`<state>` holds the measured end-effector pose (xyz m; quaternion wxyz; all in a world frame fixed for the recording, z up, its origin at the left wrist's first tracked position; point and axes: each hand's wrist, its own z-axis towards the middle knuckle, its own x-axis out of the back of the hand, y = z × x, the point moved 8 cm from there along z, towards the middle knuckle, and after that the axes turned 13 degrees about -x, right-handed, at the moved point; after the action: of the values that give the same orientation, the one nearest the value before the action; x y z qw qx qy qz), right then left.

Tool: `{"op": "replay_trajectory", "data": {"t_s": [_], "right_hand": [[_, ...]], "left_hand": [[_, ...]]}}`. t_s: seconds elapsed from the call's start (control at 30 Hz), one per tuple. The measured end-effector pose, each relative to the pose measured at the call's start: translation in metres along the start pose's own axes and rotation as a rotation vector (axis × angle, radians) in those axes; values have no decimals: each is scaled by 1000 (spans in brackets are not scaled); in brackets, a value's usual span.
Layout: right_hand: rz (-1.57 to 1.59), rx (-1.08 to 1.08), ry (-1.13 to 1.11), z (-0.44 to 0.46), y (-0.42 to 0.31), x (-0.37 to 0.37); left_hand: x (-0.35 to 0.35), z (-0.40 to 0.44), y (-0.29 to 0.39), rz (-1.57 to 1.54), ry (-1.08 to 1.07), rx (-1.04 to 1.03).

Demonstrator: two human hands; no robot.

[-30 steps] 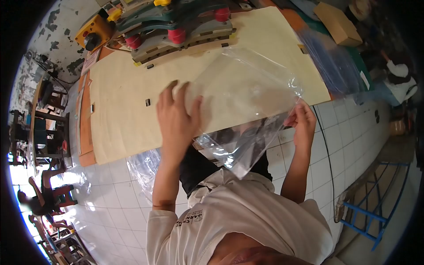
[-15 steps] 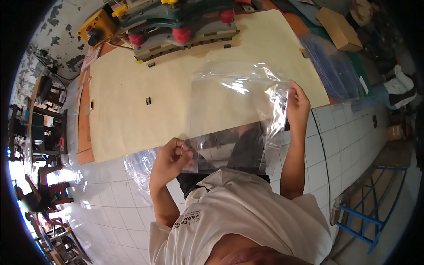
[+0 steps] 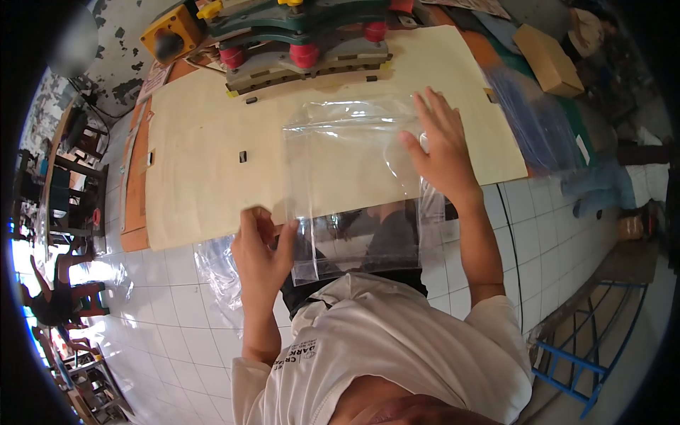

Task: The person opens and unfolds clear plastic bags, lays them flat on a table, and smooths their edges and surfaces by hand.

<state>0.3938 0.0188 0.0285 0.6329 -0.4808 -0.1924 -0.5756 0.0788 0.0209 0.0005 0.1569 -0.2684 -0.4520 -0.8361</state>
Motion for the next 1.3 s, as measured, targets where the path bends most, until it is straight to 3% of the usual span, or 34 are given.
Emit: {"op": "replay_trajectory", "data": {"t_s": [0.03,0.1,0.27,0.33,0.43,1.07,1.2,1.3], "right_hand": [[-136,61,-59,-3,-9,-7],[-148,54,-83,-1,-8,-13],[-382,110,-128,6,1,-39],[-399,87,-163,3,8,-49],[-423,56,-204,-2,21,-61],[-243,104,-175,2,32,-73],[-224,80,-223,18,39,-74],[-16,-21,-360,33,53,-81]], "left_hand": [[-4,13,0,-1,-3,-1],[-12,48,31,12,26,-409],[-88,117,9,96,-272,-582],[-119,126,-8,441,-463,-653],[-136,125,-32,485,-614,-561],[-151,129,-33,494,-629,-579],[-163,135,-33,399,-503,-609],[-167,132,-35,394,-467,-626]]}}
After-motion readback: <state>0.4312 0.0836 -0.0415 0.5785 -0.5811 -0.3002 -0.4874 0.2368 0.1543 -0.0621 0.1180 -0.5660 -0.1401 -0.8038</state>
